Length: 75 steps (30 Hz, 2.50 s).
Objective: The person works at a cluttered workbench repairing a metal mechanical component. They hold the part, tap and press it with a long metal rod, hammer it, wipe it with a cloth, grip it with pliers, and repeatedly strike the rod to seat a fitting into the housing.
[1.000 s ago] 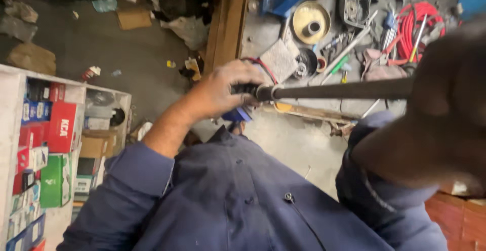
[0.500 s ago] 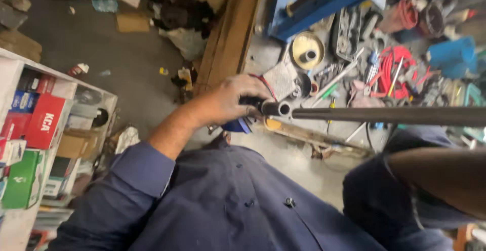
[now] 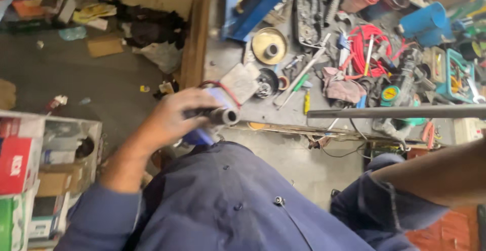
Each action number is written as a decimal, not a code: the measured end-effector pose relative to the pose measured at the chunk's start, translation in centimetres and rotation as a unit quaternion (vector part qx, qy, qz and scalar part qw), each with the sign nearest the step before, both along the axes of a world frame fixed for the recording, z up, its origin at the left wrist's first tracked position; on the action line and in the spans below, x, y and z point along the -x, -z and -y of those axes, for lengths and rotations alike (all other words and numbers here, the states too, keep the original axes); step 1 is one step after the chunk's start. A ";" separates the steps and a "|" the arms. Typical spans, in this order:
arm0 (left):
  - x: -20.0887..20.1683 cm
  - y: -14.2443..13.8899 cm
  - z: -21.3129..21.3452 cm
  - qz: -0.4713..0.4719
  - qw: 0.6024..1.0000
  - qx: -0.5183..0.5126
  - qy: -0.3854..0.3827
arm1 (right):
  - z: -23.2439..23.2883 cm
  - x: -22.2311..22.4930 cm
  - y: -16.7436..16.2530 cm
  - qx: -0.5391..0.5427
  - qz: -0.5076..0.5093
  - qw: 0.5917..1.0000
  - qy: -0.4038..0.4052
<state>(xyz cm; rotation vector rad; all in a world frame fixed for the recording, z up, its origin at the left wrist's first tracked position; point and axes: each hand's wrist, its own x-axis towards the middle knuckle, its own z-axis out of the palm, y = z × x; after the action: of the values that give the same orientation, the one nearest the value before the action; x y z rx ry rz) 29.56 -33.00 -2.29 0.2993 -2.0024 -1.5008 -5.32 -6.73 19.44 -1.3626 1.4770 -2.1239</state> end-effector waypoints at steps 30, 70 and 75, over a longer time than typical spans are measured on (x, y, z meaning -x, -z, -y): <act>4.7 2.4 -16.6 0.086 0.809 0.073 -0.577 | -5.0 22.5 11.5 0.031 0.162 0.986 0.015; 61.5 -8.2 -7.2 0.112 0.971 0.200 -0.067 | -16.1 20.0 14.4 0.105 0.281 0.952 0.060; 70.5 -11.1 -7.3 0.137 0.982 -0.126 -0.016 | -22.7 28.6 13.0 0.141 0.342 0.926 0.073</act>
<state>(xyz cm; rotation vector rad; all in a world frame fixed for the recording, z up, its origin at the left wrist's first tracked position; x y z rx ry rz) -40.90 -25.70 8.81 0.6710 -1.9984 -1.7751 -33.91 15.93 6.48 -0.4616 1.0312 -2.5975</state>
